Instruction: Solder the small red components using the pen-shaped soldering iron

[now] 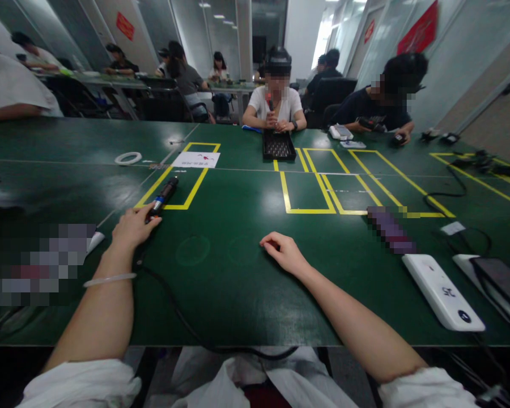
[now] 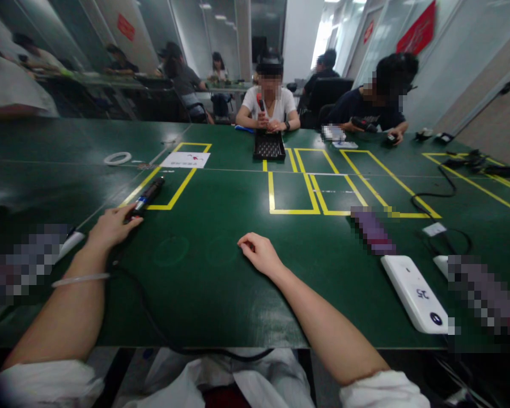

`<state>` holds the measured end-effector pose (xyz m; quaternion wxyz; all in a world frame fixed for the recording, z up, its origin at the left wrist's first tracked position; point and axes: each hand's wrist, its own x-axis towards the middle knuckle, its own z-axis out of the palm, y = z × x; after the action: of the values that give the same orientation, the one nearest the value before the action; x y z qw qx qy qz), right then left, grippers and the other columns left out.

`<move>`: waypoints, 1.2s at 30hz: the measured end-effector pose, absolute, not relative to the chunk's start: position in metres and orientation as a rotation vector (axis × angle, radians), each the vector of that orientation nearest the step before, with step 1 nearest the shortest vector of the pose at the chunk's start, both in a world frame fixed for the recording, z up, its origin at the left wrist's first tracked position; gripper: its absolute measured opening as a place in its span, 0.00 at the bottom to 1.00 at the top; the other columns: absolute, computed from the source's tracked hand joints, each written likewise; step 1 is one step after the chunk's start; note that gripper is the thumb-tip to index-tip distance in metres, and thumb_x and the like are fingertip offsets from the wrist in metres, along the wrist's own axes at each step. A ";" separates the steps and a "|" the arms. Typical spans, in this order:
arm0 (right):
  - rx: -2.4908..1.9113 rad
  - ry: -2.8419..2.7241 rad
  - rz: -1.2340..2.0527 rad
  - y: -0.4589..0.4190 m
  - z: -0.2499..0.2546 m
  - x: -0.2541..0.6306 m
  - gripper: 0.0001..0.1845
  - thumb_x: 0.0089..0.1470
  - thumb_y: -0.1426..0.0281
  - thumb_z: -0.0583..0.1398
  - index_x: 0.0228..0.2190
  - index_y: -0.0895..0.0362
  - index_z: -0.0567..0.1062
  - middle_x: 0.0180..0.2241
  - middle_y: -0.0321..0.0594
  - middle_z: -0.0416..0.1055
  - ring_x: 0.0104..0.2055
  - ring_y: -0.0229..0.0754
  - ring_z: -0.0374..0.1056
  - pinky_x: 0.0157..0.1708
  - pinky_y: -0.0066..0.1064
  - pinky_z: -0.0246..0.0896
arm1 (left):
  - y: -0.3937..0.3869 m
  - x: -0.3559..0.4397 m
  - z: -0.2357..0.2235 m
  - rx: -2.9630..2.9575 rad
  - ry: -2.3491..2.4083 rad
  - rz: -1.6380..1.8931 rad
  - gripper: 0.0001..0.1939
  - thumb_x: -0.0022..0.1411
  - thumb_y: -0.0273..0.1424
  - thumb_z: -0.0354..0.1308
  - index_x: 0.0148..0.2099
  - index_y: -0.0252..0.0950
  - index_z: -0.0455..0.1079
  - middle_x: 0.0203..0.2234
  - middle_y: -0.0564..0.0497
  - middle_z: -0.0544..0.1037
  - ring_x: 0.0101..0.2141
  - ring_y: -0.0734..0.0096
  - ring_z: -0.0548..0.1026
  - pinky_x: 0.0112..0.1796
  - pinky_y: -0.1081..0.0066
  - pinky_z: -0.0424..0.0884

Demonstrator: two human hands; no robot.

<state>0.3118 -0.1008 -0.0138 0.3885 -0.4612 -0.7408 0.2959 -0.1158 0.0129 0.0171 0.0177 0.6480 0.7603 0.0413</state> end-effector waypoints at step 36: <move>-1.167 -1.917 0.741 -0.100 -0.013 0.311 0.07 0.57 0.75 0.57 0.34 0.57 0.76 0.31 0.37 0.72 0.29 0.35 0.65 0.31 0.26 0.58 | -0.004 -0.086 0.025 2.073 2.573 0.342 0.23 0.65 0.44 0.48 0.49 0.31 0.69 0.44 0.42 0.71 0.39 0.61 0.67 0.35 0.69 0.62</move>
<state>0.3111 -0.0998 -0.0134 0.3792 -0.4570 -0.7505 0.2900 -0.0860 -0.0040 0.0245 -0.0898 0.6215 0.7715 0.1026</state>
